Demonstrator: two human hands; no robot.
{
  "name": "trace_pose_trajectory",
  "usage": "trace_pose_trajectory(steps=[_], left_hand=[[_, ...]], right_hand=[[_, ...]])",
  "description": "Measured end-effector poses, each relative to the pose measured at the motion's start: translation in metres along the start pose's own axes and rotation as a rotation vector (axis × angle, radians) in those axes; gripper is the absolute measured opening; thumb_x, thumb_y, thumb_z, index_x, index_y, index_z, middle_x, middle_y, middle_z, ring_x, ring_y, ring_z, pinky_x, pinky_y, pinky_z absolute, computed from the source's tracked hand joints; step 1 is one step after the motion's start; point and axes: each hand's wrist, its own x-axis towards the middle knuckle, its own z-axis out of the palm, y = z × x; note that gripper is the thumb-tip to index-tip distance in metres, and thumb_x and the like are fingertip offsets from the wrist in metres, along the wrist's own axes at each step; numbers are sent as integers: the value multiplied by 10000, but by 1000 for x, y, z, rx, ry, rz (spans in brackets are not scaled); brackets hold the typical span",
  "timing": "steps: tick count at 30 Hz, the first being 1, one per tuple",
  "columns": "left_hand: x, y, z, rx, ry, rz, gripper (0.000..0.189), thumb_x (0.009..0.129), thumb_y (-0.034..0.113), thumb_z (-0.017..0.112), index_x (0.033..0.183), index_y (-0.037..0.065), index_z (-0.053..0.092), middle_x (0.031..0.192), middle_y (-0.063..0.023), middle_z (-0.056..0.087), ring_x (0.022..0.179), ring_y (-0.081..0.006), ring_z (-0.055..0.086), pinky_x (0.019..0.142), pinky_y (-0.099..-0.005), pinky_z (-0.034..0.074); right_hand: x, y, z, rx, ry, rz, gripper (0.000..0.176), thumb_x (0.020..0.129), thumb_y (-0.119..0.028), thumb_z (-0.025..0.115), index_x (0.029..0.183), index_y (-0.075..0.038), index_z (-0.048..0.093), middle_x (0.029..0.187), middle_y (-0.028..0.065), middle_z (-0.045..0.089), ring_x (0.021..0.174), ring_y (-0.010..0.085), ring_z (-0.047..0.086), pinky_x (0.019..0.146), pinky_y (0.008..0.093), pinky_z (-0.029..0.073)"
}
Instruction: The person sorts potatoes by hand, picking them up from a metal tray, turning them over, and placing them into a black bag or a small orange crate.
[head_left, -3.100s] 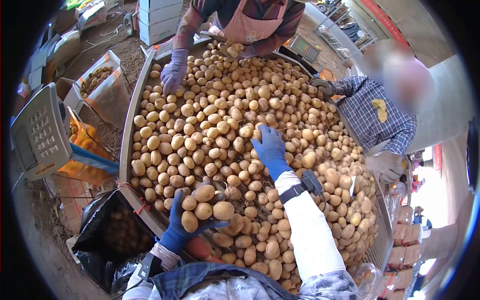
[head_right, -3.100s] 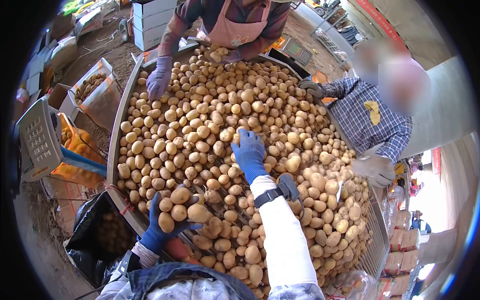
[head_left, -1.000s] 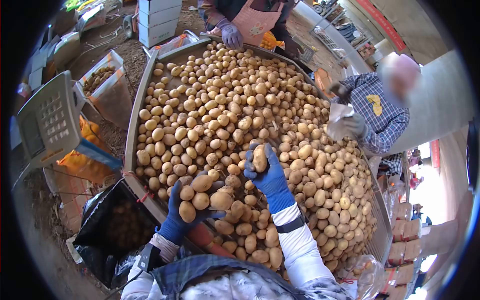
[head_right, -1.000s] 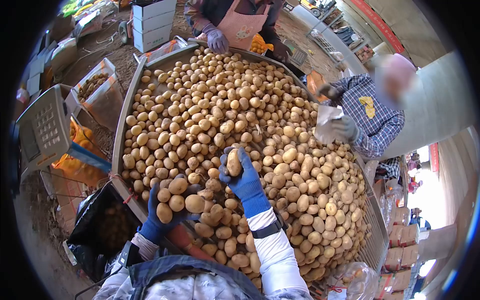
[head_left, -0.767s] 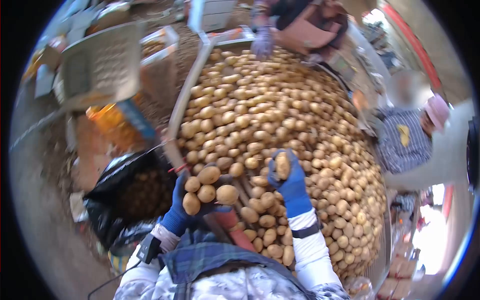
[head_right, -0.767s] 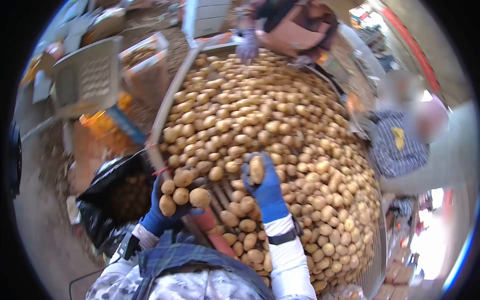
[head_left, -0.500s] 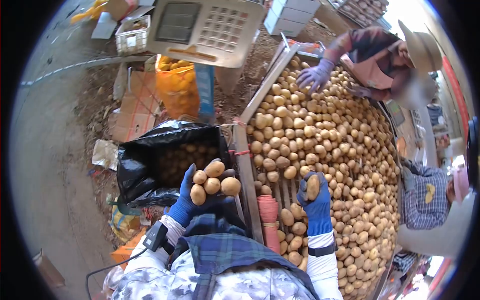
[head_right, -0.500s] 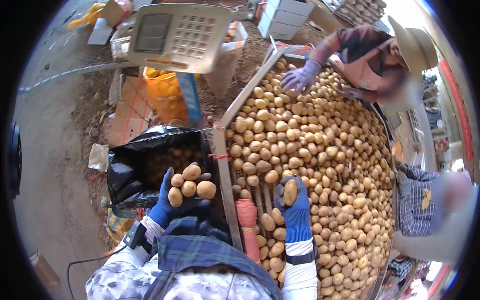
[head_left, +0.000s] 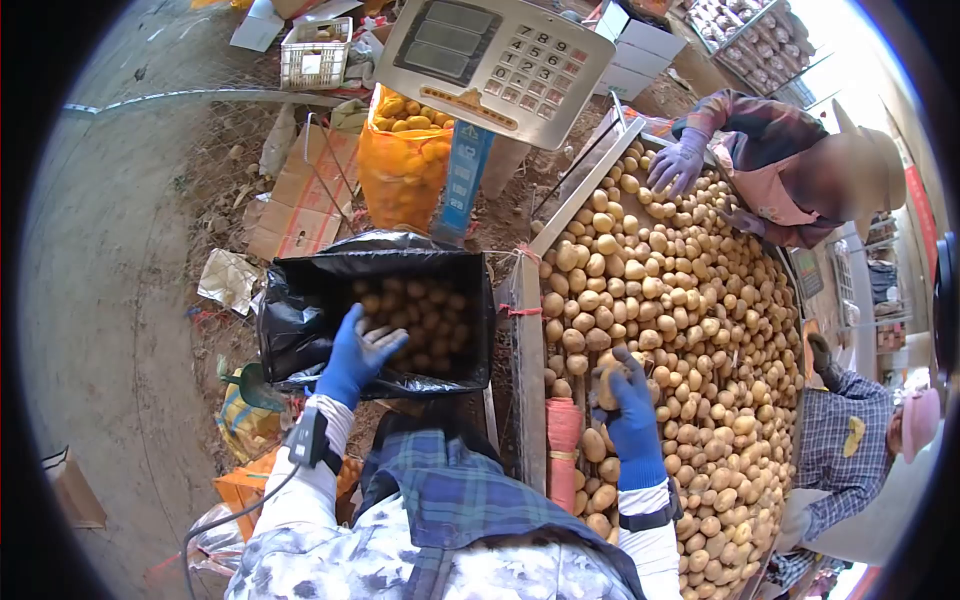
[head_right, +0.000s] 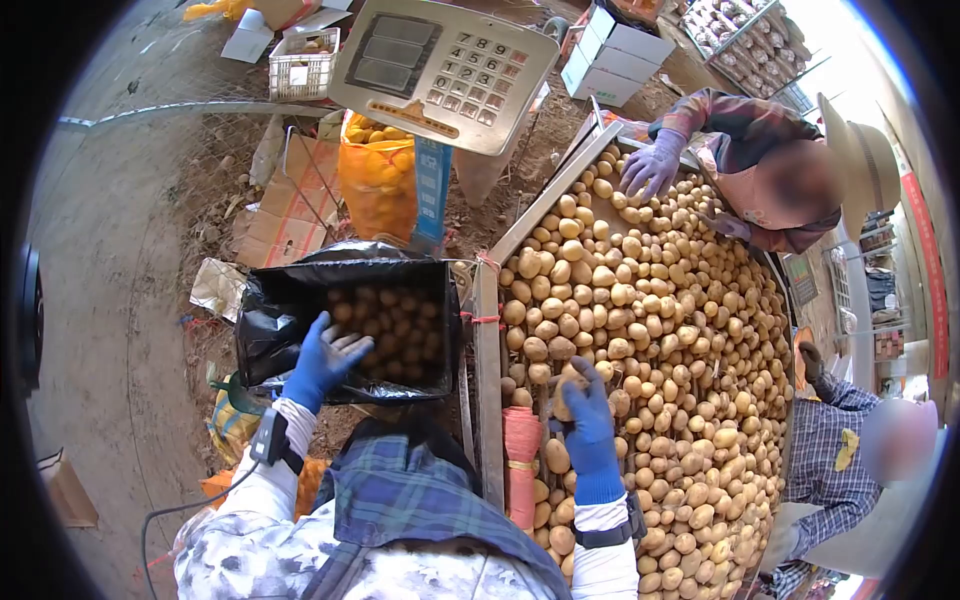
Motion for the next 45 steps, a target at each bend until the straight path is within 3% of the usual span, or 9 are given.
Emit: trace_pose_trajectory(steps=[3, 5, 8, 13, 19, 26, 28, 32, 45], left_hand=[[-41, -41, 35, 199, -337, -165, 624, 984, 436, 591, 1437, 34, 438, 1444, -255, 468, 1320, -425, 501, 1093, -585, 430], [-75, -76, 69, 247, -434, -313, 612, 986, 417, 580, 1452, 50, 432, 1446, -229, 467, 1322, -414, 491, 1096, -588, 423], [-97, -109, 94, 305, -635, -471, 535, 981, 361, 599, 1438, 117, 464, 1407, -169, 509, 1296, -380, 517, 1082, -572, 435], [-54, -95, 69, 24, -652, -548, 392, 948, 230, 663, 1293, 83, 548, 1176, -150, 609, 1078, -283, 599, 862, -358, 535], [-18, -16, 126, 117, -552, -200, 290, 1005, 280, 610, 1224, 95, 565, 1127, -116, 608, 982, -221, 621, 773, -324, 550], [102, 77, 246, 96, -676, 260, 435, 1000, 316, 613, 1258, -12, 488, 1206, -191, 575, 1119, -328, 611, 1006, -444, 526], [103, 86, 262, 10, -419, 278, 387, 992, 253, 626, 1263, -6, 534, 1251, -176, 598, 1143, -330, 613, 1090, -488, 477], [97, 46, 229, 199, -589, 350, 436, 986, 252, 604, 1331, 7, 499, 1248, -191, 591, 1159, -310, 605, 1034, -417, 507], [-48, -134, 139, 252, -667, -443, 324, 1008, 365, 567, 1085, 66, 665, 1043, -109, 668, 845, -198, 584, 779, -329, 487]], right_hand=[[-1, 6, 12, -212, -53, 37, 561, 943, -112, 669, 1451, -92, 431, 1151, 55, 607, 851, 133, 631, 686, 285, 539], [-3, 15, 39, -634, -183, -378, 615, 925, -127, 687, 1469, -66, 405, 1191, 100, 611, 1003, 185, 658, 763, 278, 545], [-19, -2, 76, -603, -248, -140, 626, 907, -138, 715, 1461, -53, 435, 1239, 121, 617, 1124, 198, 639, 842, 306, 536], [-15, 2, 68, -846, -174, -307, 525, 904, -149, 716, 1384, -39, 534, 1206, 97, 640, 973, 132, 628, 807, 267, 516], [-25, 21, 39, -645, -163, -17, 428, 927, -117, 683, 1327, -24, 562, 1109, 62, 665, 927, 99, 621, 780, 252, 511], [-25, 25, 35, -585, -137, -5, 380, 952, -123, 668, 1303, -10, 575, 1113, 83, 687, 997, 123, 651, 854, 265, 536], [-24, 25, 35, -581, -139, 12, 377, 954, -125, 667, 1298, -3, 577, 1119, 87, 687, 1005, 129, 653, 859, 268, 535], [-22, 41, 25, -536, -131, -6, 359, 960, -124, 662, 1281, 14, 584, 1124, 94, 688, 1015, 138, 653, 876, 272, 530], [-45, 13, 16, -689, -24, -213, 211, 985, -183, 635, 1109, -13, 659, 980, 87, 675, 891, 121, 614, 794, 271, 499]])
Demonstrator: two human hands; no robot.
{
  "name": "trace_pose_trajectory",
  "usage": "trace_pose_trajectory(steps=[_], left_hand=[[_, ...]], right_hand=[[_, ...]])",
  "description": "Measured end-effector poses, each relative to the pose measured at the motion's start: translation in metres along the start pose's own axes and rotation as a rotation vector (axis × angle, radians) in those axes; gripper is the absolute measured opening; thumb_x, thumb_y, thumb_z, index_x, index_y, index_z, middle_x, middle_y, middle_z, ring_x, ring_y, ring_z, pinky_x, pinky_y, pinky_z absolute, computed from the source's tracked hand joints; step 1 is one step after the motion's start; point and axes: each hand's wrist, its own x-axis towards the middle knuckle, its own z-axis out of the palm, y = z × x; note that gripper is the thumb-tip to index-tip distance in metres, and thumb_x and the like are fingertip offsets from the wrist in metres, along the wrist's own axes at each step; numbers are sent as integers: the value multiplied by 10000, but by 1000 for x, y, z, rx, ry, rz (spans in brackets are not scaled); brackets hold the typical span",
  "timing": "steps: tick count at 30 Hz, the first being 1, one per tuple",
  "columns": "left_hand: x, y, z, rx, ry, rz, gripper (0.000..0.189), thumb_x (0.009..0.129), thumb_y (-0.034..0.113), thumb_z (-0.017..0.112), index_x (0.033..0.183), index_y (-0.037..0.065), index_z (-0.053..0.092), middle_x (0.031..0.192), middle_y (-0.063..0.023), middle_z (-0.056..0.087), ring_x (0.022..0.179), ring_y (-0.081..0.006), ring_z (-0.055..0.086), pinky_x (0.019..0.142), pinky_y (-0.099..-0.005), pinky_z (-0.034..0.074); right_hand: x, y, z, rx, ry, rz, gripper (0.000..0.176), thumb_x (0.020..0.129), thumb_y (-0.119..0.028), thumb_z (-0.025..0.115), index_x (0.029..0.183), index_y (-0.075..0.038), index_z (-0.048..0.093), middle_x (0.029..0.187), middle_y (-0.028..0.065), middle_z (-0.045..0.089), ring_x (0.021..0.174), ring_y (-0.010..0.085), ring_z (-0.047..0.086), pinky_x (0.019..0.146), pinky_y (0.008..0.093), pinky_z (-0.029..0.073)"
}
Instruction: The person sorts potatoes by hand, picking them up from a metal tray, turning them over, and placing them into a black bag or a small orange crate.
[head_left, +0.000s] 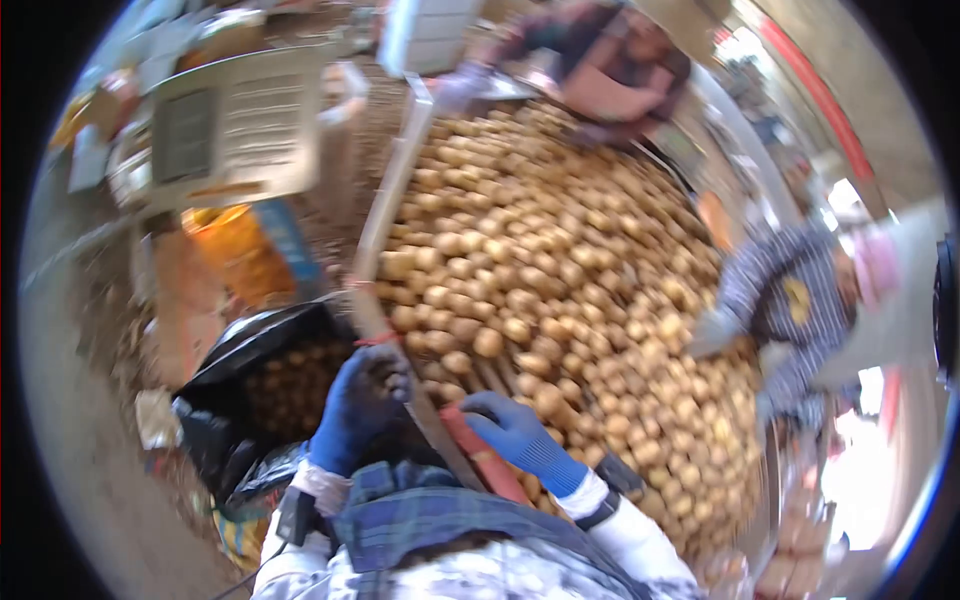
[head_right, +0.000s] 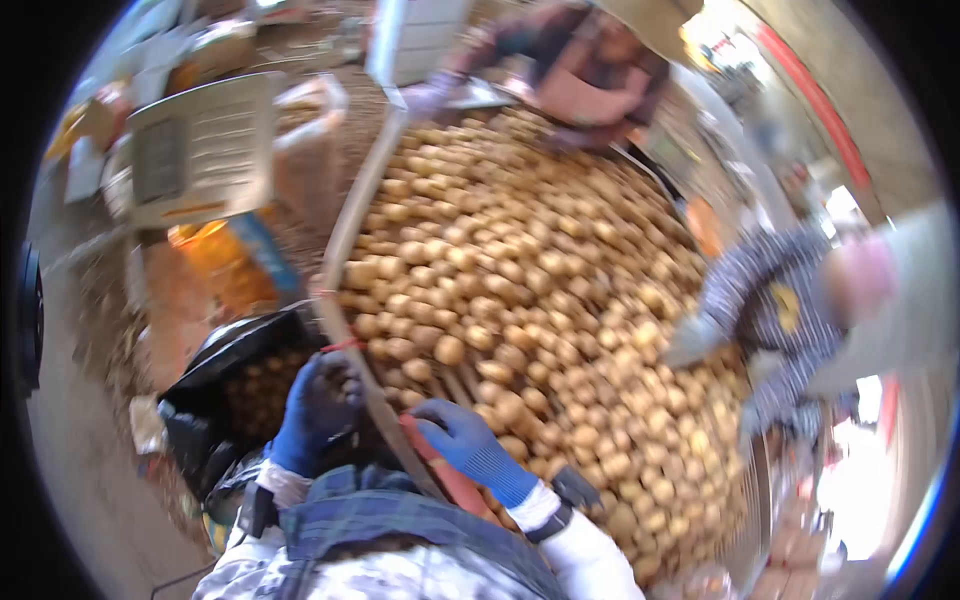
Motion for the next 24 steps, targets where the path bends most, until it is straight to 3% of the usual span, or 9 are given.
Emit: trace_pose_trajectory(steps=[1, 2, 4, 6, 14, 16, 19, 22, 24], left_hand=[[3, -7, 5, 15, -61, -36, 344, 1007, 378, 565, 1101, 59, 657, 1058, -115, 666, 862, -207, 598, 794, -337, 494], [7, -14, 8, 28, -117, -58, 365, 1006, 390, 564, 1117, 53, 649, 1072, -120, 665, 879, -215, 613, 809, -346, 502], [17, -29, 18, 80, -150, -124, 384, 1009, 398, 557, 1133, 44, 639, 1075, -125, 664, 894, -224, 622, 817, -358, 508], [25, -38, 25, 136, -176, -156, 403, 1012, 406, 549, 1149, 36, 629, 1077, -130, 663, 909, -233, 631, 825, -370, 515], [65, -87, 26, 151, -227, -405, 507, 1008, 489, 508, 1216, 38, 609, 1136, -151, 648, 977, -274, 647, 875, -412, 536], [72, -96, 22, 126, -274, -436, 518, 1008, 497, 501, 1240, 45, 596, 1168, -155, 642, 1009, -281, 646, 895, -421, 536], [77, -103, 20, 131, -215, -451, 529, 1008, 507, 494, 1257, 49, 586, 1183, -159, 640, 1041, -288, 643, 909, -434, 535], [80, -102, 23, 143, -155, -438, 539, 1007, 517, 489, 1271, 56, 581, 1187, -160, 639, 1054, -291, 639, 929, -444, 531], [83, -102, 18, 136, -157, -424, 544, 1007, 517, 488, 1287, 58, 574, 1224, -168, 626, 1085, -301, 633, 950, -455, 524]], right_hand=[[-6, 6, -5, 23, 38, -19, 173, 976, -188, 657, 1033, -26, 682, 871, 60, 664, 781, 80, 581, 705, 263, 493], [-14, 12, -13, 19, 94, 12, 173, 976, -188, 657, 1033, -26, 682, 871, 60, 664, 781, 80, 581, 705, 263, 493], [-26, 21, -23, -55, 16, 207, 296, 970, -307, 663, 862, -35, 626, 691, 70, 581, 635, 150, 505, 605, 339, 435], [-40, 20, -30, -6, 117, 210, 358, 962, -352, 674, 797, -43, 595, 599, 67, 497, 565, 155, 417, 550, 359, 380], [-52, 70, -139, -401, 559, 214, 241, 953, -297, 640, 1082, -95, 665, 890, 139, 691, 797, 300, 661, 724, 378, 531], [-39, 83, -166, -591, 632, 250, 267, 941, -281, 630, 1155, -122, 640, 963, 139, 710, 900, 342, 675, 803, 448, 526], [-12, 89, -180, -906, 521, 336, 331, 926, -312, 626, 1210, -143, 607, 1003, 137, 705, 956, 369, 662, 847, 509, 501], [19, 116, -175, -941, 413, 392, 349, 928, -342, 613, 1211, -139, 594, 1069, 147, 700, 996, 384, 655, 863, 538, 490], [30, 126, -172, -920, 451, 393, 321, 959, -355, 570, 1174, -119, 601, 1013, 170, 707, 967, 390, 662, 857, 534, 497]])
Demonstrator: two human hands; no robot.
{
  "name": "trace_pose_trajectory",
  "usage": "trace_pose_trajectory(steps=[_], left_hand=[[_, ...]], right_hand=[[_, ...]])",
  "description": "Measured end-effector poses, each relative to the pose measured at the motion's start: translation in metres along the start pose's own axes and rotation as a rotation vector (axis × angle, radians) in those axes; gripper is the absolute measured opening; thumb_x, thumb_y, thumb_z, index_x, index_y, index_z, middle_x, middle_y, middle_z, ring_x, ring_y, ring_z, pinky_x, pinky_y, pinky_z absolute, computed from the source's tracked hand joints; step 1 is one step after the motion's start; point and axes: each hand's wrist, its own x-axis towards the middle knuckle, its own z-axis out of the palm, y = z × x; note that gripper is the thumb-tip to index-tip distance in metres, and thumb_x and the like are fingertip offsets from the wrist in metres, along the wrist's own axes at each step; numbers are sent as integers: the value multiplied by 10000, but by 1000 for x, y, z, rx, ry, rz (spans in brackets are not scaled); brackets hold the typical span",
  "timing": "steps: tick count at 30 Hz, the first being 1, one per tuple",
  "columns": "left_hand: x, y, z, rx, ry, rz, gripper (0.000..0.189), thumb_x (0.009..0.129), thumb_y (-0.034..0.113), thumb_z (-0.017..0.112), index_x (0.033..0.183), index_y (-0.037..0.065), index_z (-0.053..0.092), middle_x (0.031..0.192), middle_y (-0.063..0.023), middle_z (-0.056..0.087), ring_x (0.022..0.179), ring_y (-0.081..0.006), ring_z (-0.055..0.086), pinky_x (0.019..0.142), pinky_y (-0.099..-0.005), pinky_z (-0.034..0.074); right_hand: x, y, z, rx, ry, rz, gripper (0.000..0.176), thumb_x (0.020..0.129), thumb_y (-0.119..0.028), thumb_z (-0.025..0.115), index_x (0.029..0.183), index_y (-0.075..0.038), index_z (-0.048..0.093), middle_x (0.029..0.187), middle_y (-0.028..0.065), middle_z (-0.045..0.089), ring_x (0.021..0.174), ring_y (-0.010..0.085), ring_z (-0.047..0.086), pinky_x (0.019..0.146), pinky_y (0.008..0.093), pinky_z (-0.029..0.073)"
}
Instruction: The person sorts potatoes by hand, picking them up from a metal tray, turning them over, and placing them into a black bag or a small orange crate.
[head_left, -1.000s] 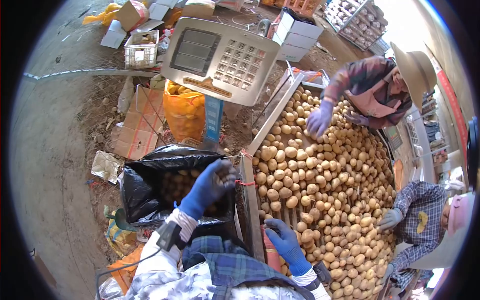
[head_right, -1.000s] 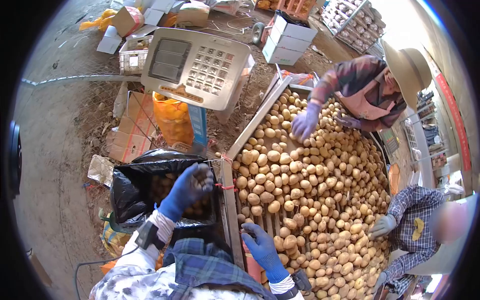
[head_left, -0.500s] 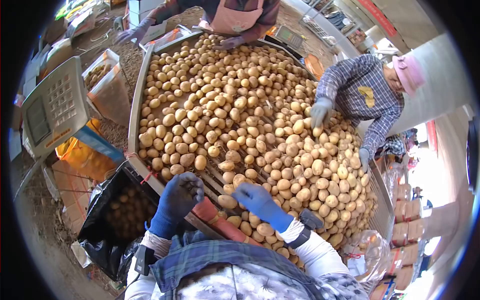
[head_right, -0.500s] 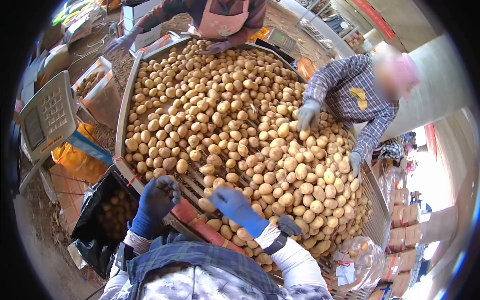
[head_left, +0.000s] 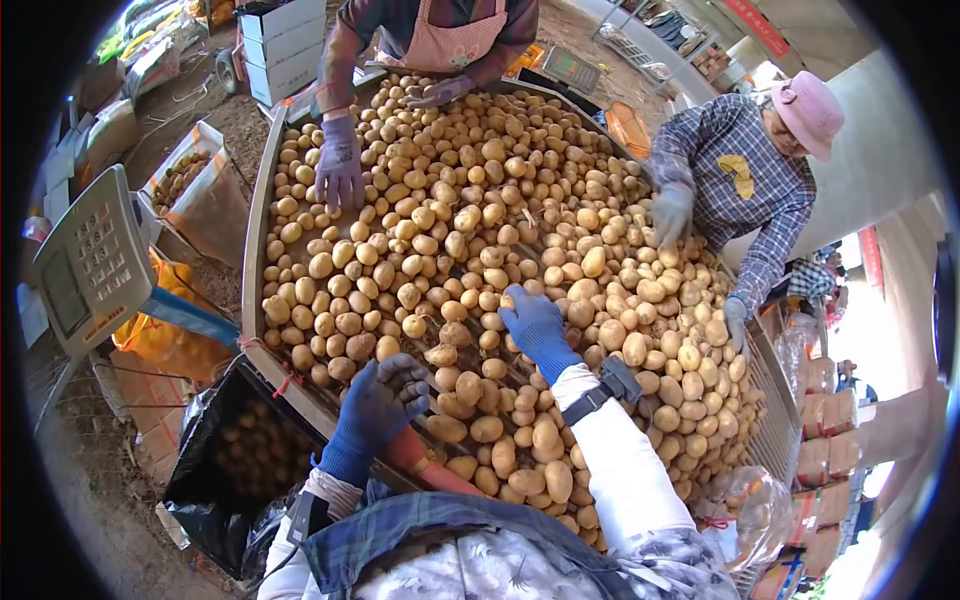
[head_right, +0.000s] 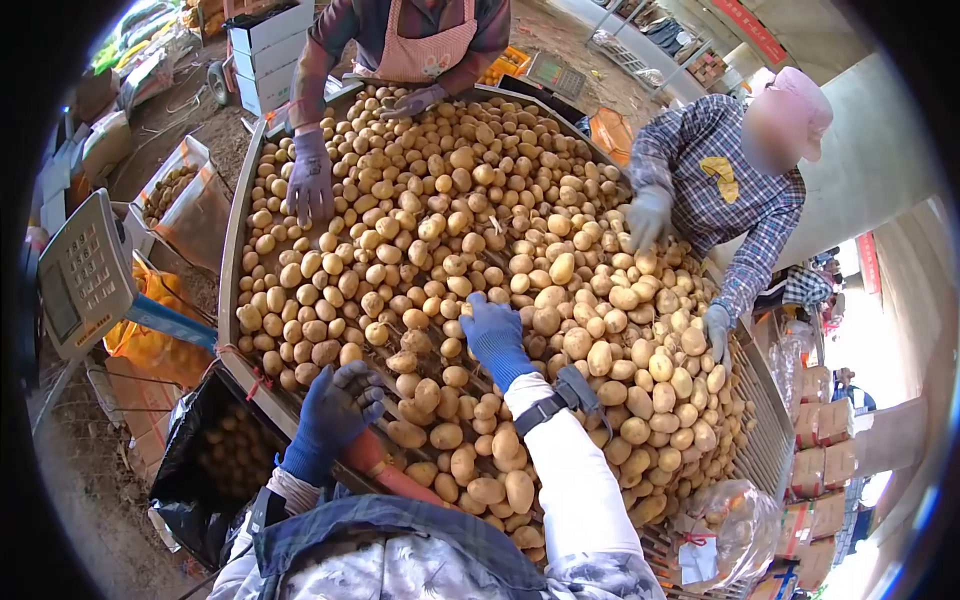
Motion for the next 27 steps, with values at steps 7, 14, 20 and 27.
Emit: trace_pose_trajectory(steps=[7, 14, 20, 27], left_hand=[[6, 0, 21, 106, 72, 2, 551, 1006, 518, 492, 1374, 109, 531, 1439, -185, 511, 1259, -339, 564, 1033, -492, 483], [-2, 6, 3, 255, -19, -43, 313, 967, 276, 610, 1189, 60, 566, 1018, -80, 598, 960, -220, 637, 844, -349, 551], [23, 17, 8, 573, 234, -147, 418, 939, 86, 560, 1341, -17, 505, 1261, -164, 631, 1082, -281, 670, 866, -356, 556], [61, 21, 17, 1825, -81, 694, 478, 768, 165, 886, 1131, 52, 595, 1022, -182, 676, 950, -312, 702, 807, -390, 573]], right_hand=[[-63, -74, -33, 539, 20, -343, 404, 953, -349, 625, 1311, -168, 573, 1017, 179, 681, 956, 372, 665, 817, 474, 531], [-10, -21, -16, -88, 91, -170, 886, 839, -391, 756, 1563, -189, 288, 1527, 178, 418, 1388, 384, 410, 1153, 508, 321], [38, -19, 23, -104, 45, -146, 1042, 841, -500, 716, 1624, -257, 74, 1613, 223, 266, 1464, 469, 261, 1178, 595, 221], [71, -76, 16, 56, 43, 35, 839, 920, -515, 627, 1598, -367, 156, 1619, 192, 292, 1413, 558, 297, 1114, 693, 245]])
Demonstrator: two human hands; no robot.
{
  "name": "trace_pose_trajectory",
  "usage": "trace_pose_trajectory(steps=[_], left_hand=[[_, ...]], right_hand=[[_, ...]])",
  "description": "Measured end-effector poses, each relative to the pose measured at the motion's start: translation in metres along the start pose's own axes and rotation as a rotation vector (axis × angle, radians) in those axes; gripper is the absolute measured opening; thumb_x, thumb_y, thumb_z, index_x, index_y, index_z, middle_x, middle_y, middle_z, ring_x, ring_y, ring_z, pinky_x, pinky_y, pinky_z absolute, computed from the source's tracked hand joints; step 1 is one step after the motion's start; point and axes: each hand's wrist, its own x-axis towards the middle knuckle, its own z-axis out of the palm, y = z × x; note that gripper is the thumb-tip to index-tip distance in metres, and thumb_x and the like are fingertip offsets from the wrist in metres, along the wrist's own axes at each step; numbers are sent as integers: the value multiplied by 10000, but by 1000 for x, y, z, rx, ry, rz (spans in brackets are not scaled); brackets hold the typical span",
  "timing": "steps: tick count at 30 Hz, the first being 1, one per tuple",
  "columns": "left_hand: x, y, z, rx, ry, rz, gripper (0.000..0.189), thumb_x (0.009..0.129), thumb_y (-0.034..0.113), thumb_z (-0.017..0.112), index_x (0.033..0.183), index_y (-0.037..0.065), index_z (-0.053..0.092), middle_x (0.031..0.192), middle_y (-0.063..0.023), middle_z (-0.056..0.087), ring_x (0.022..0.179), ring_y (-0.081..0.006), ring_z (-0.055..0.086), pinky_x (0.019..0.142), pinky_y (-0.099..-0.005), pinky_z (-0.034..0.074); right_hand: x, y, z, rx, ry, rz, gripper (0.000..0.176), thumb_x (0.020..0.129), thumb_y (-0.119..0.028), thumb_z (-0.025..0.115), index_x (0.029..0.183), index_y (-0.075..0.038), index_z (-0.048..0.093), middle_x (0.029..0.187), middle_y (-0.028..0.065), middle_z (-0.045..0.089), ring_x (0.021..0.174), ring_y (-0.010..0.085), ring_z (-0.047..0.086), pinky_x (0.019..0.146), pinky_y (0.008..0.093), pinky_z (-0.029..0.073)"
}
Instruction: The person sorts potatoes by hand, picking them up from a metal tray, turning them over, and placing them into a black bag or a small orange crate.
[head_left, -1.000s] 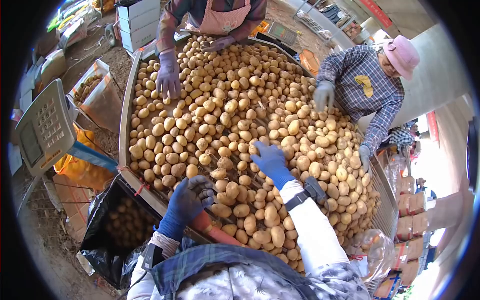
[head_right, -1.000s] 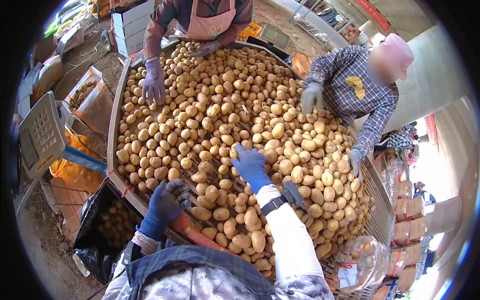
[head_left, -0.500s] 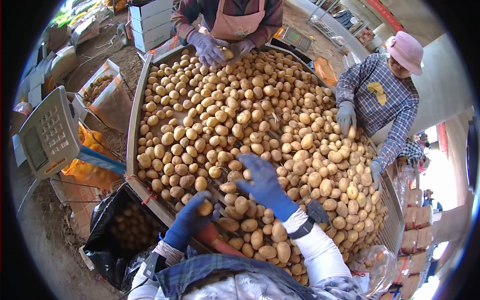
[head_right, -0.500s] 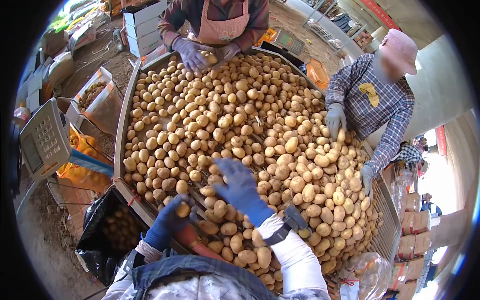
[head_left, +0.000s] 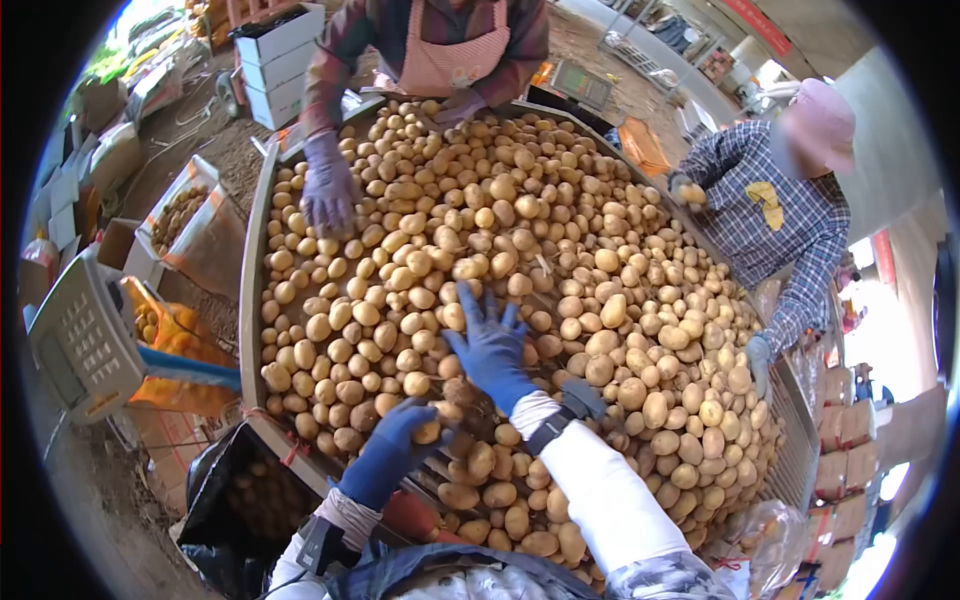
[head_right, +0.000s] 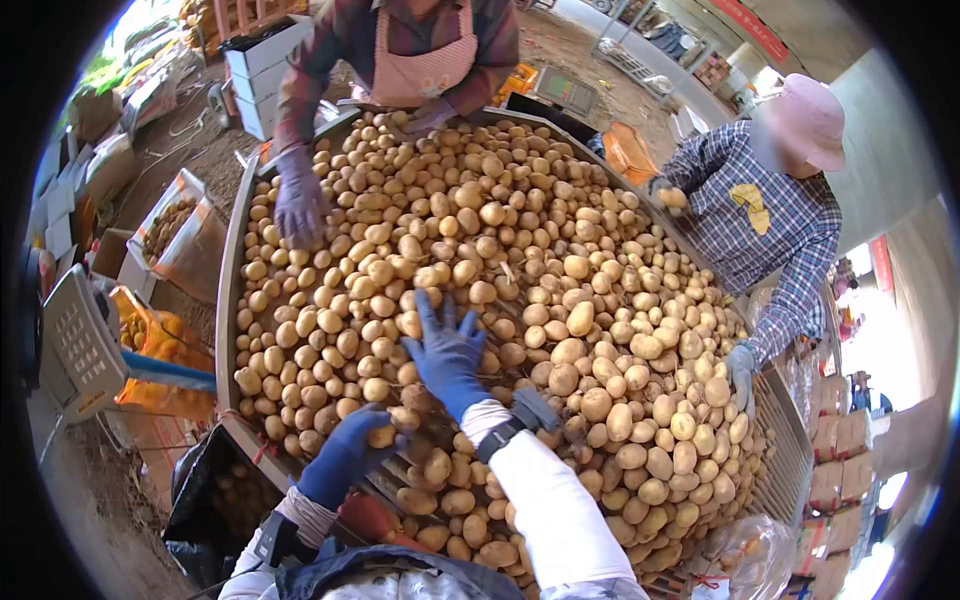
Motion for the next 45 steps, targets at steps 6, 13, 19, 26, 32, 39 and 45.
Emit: trace_pose_trajectory(steps=[6, 13, 19, 26, 32, 39, 45], left_hand=[[69, 1, -4, -1483, 296, -923, 258, 890, 81, 694, 1110, 21, 576, 1052, -96, 599, 973, -224, 631, 868, -321, 563], [77, -64, 5, 5, 241, -203, 276, 862, 95, 765, 1080, 15, 616, 990, -113, 662, 906, -233, 648, 830, -340, 538], [63, -37, -17, 150, 327, 129, 412, 848, 124, 792, 1218, 75, 617, 1048, -95, 690, 826, -211, 655, 762, -307, 546], [6, -11, 2, -1842, 192, -694, 387, 959, 164, 550, 1342, 119, 527, 897, -59, 629, 651, -195, 576, 533, -289, 471], [17, -17, 7, -1836, 56, -724, 206, 1015, 214, 515, 1184, 106, 564, 738, -27, 562, 565, -178, 538, 467, -276, 419], [19, -8, 5, -1741, 55, -733, 246, 1018, 243, 535, 1220, 102, 552, 792, -29, 595, 558, -172, 545, 476, -273, 433], [35, 14, 2, -1736, 263, -940, 320, 978, 148, 570, 1281, 62, 511, 863, -66, 617, 674, -161, 569, 584, -257, 460]], right_hand=[[49, -22, 26, 202, 84, -37, 763, 945, -268, 625, 1582, -355, 215, 1558, 316, 312, 1414, 549, 310, 1173, 587, 274], [61, -48, 12, 479, -88, -112, 705, 994, -292, 566, 1599, -349, 208, 1595, 298, 250, 1475, 435, 287, 1203, 494, 274], [31, 30, -35, 626, 76, -292, 366, 935, -221, 588, 1279, -108, 640, 1296, 125, 641, 1166, 325, 628, 1000, 432, 508], [61, 156, -43, 248, 141, 147, 242, 944, -241, 583, 1128, -126, 689, 1090, 136, 715, 966, 355, 672, 887, 475, 531], [94, 123, -31, -147, 37, 63, 299, 937, -233, 587, 1227, -182, 640, 1176, 113, 703, 1088, 358, 648, 935, 493, 505], [73, 137, -37, 388, 100, -77, 410, 829, -311, 730, 1157, -86, 633, 1045, 143, 688, 986, 352, 671, 874, 439, 534], [-5, 65, -73, 1277, -239, 71, 297, 864, -167, 731, 1108, -82, 586, 872, 10, 580, 666, 84, 553, 590, 233, 482]])
